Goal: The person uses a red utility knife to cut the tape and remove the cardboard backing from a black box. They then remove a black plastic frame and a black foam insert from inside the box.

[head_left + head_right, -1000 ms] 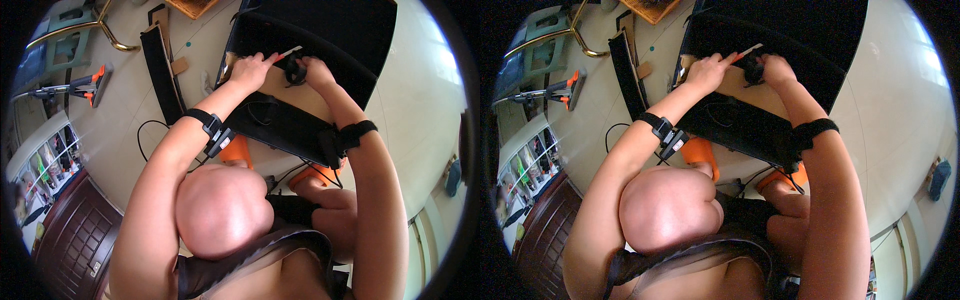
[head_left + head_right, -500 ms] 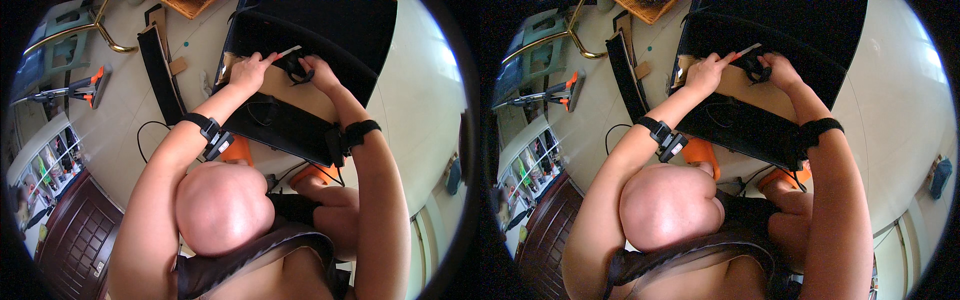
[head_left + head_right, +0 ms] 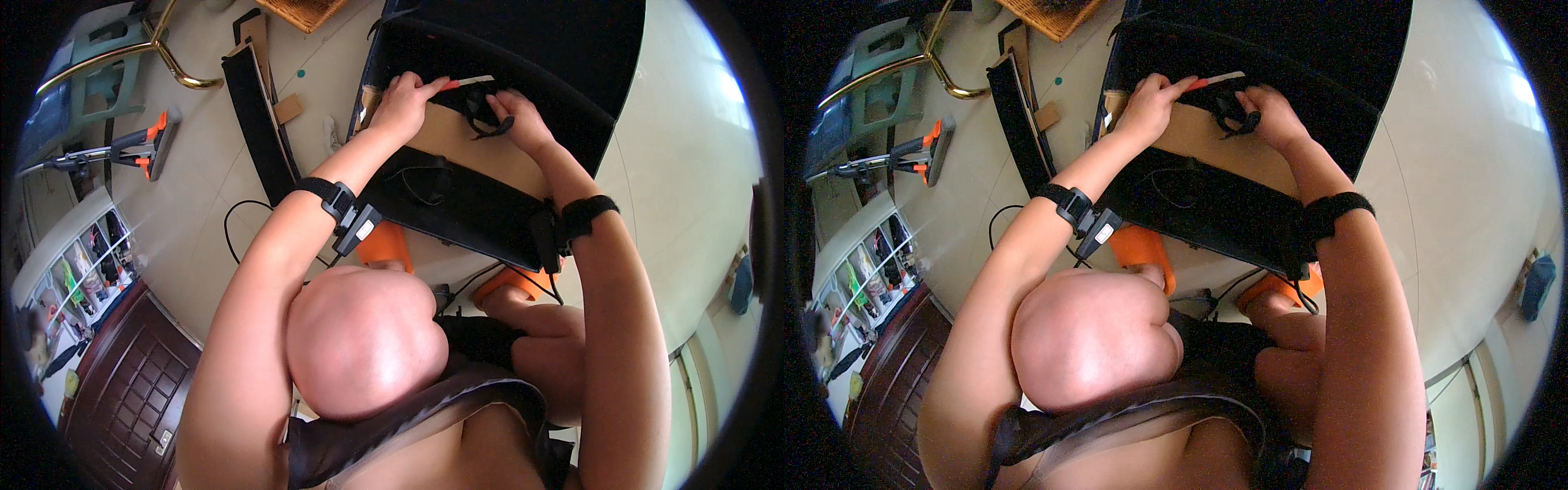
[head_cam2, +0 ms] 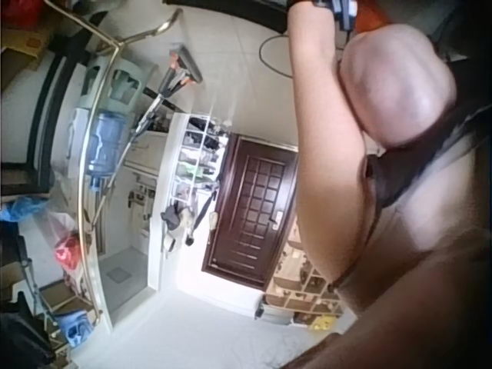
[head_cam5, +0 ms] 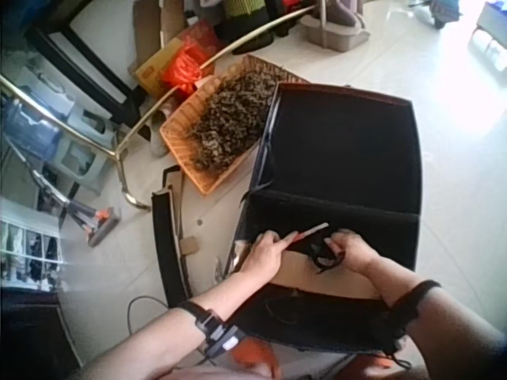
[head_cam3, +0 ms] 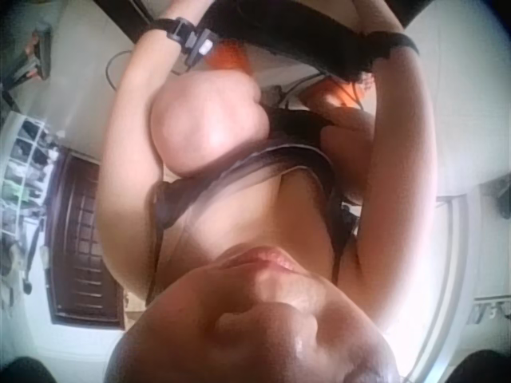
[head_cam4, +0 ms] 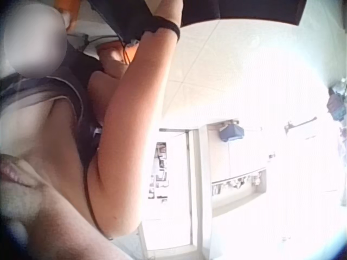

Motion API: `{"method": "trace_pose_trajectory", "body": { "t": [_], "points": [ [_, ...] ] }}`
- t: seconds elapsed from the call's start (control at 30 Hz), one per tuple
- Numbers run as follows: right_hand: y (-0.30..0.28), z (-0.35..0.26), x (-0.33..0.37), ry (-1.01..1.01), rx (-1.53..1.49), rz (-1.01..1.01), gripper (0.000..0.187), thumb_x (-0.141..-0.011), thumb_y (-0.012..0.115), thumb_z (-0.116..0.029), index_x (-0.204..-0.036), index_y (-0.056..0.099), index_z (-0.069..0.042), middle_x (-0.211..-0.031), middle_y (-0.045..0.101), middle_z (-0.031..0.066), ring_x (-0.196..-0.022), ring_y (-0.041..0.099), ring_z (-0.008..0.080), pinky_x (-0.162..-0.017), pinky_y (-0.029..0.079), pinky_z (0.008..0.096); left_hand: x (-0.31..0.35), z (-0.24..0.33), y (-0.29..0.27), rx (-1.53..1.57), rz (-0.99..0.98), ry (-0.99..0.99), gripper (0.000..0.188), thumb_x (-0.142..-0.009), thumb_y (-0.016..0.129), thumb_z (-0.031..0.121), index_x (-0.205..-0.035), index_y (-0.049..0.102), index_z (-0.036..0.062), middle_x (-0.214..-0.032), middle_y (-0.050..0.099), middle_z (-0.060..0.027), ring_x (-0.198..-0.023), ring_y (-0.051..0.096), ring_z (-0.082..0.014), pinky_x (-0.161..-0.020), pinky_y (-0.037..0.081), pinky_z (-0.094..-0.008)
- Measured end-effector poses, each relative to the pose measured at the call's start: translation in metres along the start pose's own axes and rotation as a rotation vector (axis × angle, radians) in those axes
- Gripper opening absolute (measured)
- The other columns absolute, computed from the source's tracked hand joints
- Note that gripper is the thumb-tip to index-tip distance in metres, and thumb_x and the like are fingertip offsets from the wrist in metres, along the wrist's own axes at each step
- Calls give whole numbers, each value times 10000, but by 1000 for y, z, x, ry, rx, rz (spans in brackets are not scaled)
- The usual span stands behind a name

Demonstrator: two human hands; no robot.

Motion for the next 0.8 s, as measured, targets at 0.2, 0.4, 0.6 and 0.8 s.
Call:
{"method": "trace_pose_trajectory", "body": {
  "t": [0.2,0.4,0.6,0.8],
  "points": [
    [-2,-3,1,-12,-18,17,272,-892,467,-246,-899,577,3,-894,536,160,-870,522,301,-809,401,376,2,2,0,1,11,9,435,-775,460,-12,-1134,588,198,-790,469,-123,-780,495,-287,-730,436,-354],
    [6,6,-1,-37,-95,102,233,-874,493,-215,-879,579,1,-877,549,186,-859,523,346,-768,411,398,-1,4,2,-49,-51,-49,411,-816,444,27,-1139,579,243,-870,481,-116,-857,500,-278,-776,450,-371],
    [7,7,0,-70,-80,131,230,-866,505,-212,-838,564,8,-855,543,186,-851,522,354,-749,412,393,2,2,2,-40,12,-6,436,-784,454,-3,-1137,586,215,-799,476,-117,-794,500,-280,-734,443,-359],
    [4,9,3,-109,-69,93,163,-833,541,-159,-797,564,-2,-824,532,170,-832,511,343,-751,409,398,-6,11,4,-94,8,92,417,-783,456,5,-1121,595,207,-812,501,-121,-806,516,-281,-737,450,-362]
  ]
}}
Point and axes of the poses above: each hand's wrist, its own x-axis away from the middle knuckle, its own y-axis out of the palm, z = x × y, the point moved 1 cm from there along -x, towards the middle knuckle
